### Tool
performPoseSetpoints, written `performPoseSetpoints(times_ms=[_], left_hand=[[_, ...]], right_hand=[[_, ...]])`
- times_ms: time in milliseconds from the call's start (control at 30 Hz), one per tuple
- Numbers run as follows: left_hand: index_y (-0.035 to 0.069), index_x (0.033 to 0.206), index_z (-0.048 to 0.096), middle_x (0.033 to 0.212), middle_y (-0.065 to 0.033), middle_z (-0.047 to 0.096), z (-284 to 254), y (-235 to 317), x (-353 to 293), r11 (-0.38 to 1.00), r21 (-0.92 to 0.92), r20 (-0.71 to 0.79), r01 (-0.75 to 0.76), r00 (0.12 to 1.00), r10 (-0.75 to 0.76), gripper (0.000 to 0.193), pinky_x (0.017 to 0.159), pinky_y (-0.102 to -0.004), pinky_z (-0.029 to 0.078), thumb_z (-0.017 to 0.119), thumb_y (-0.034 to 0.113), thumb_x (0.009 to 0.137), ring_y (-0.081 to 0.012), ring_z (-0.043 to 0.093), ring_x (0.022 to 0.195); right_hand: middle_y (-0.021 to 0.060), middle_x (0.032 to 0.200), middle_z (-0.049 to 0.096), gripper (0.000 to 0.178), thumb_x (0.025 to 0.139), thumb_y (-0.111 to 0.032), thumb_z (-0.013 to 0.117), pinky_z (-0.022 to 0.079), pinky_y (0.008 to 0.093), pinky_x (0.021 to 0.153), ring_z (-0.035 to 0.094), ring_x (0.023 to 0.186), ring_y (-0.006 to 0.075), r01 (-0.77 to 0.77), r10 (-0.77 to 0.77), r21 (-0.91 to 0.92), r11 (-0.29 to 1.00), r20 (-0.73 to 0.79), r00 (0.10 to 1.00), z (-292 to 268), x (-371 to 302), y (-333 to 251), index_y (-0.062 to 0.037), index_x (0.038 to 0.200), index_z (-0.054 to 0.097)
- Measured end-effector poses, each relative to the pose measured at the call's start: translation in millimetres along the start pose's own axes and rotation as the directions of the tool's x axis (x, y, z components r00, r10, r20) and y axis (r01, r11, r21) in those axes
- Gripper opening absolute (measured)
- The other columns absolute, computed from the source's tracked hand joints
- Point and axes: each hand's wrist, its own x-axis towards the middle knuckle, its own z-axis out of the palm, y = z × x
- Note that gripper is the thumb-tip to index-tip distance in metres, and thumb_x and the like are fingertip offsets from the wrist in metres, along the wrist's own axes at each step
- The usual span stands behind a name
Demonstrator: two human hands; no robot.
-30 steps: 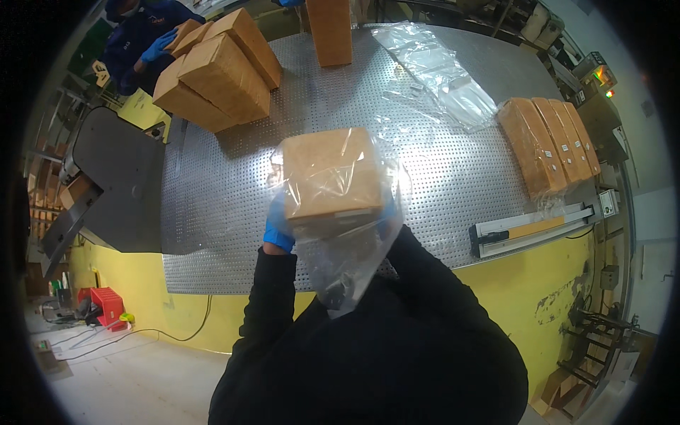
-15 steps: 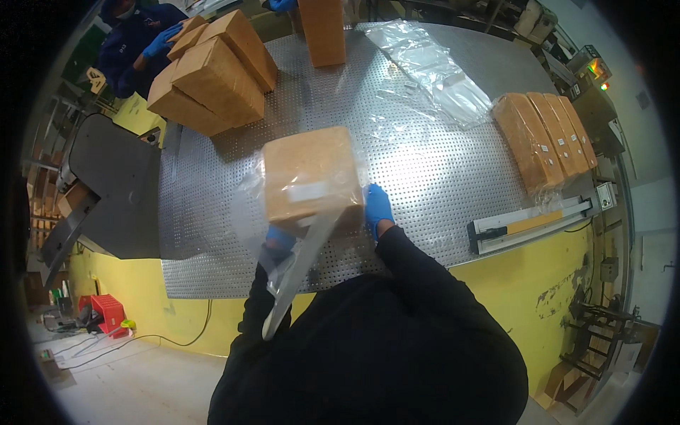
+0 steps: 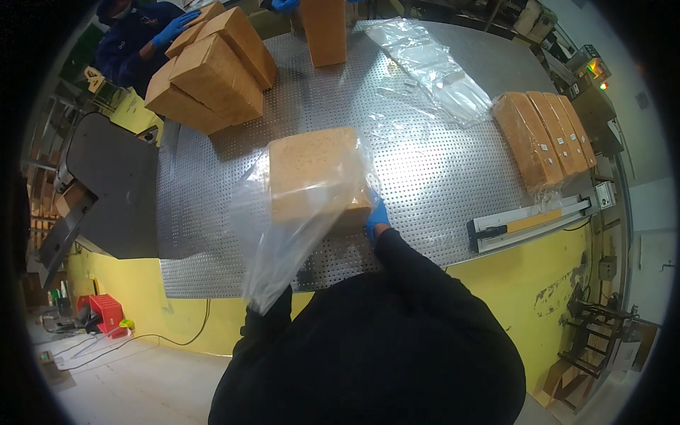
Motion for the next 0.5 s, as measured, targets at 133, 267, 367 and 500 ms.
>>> performPoseSetpoints(times_ms=[133, 267, 367, 500], left_hand=[[0.001, 0.118, 0.053, 0.116, -0.0149, 0.057, 8, -3, -9, 0.999, 0.011, -0.054, 0.032, 0.998, -0.031, 0.034, 0.088, -0.0384, 0.046, 0.053, 0.021, 0.091, -0.0276, 0.054, 0.104], [0.001, 0.117, 0.053, 0.114, -0.0153, 0.058, 15, -10, -16, 0.996, 0.051, -0.115, 0.074, 0.991, -0.067, 0.034, 0.087, -0.0388, 0.046, 0.053, 0.023, 0.091, -0.0283, 0.055, 0.103], [0.001, 0.116, 0.054, 0.113, -0.0156, 0.058, 28, -16, -23, 0.986, 0.104, -0.144, 0.128, 0.983, -0.113, 0.034, 0.087, -0.039, 0.046, 0.053, 0.024, 0.09, -0.0289, 0.055, 0.102], [0.002, 0.106, 0.061, 0.101, -0.0168, 0.064, 45, -17, -5, 0.995, 0.092, -0.271, 0.026, 0.963, 0.0, 0.032, 0.079, -0.0401, 0.049, 0.057, 0.026, 0.086, -0.0331, 0.061, 0.091]], right_hand=[[0.0045, 0.094, 0.062, 0.021, 0.091, -0.012, 0.051, 0.049, 0.0304, 0.072, 0.058, 0.082, 0.0146, 0.109, -0.091, -0.187, 0.976, 0.101, 0.991, 9, -20, -29, -0.004, 0.11, 0.054], [0.0104, 0.093, 0.063, 0.02, 0.09, -0.014, 0.052, 0.049, 0.0333, 0.07, 0.062, 0.08, 0.0228, 0.359, -0.405, -0.578, 0.733, 0.054, 0.913, -11, 2, 32, -0.0057, 0.108, 0.054], [0.0167, 0.095, 0.064, 0.023, 0.087, -0.02, 0.055, 0.049, 0.0359, 0.072, 0.062, 0.086, 0.0305, 0.387, -0.471, -0.686, 0.615, 0.074, 0.879, -31, 34, 80, -0.0064, 0.106, 0.054], [0.0204, 0.1, 0.063, 0.031, 0.084, -0.026, 0.057, 0.047, 0.0381, 0.079, 0.059, 0.096, 0.0346, 0.413, -0.528, -0.829, 0.378, 0.173, 0.831, -52, 58, 91, -0.0061, 0.108, 0.055]])
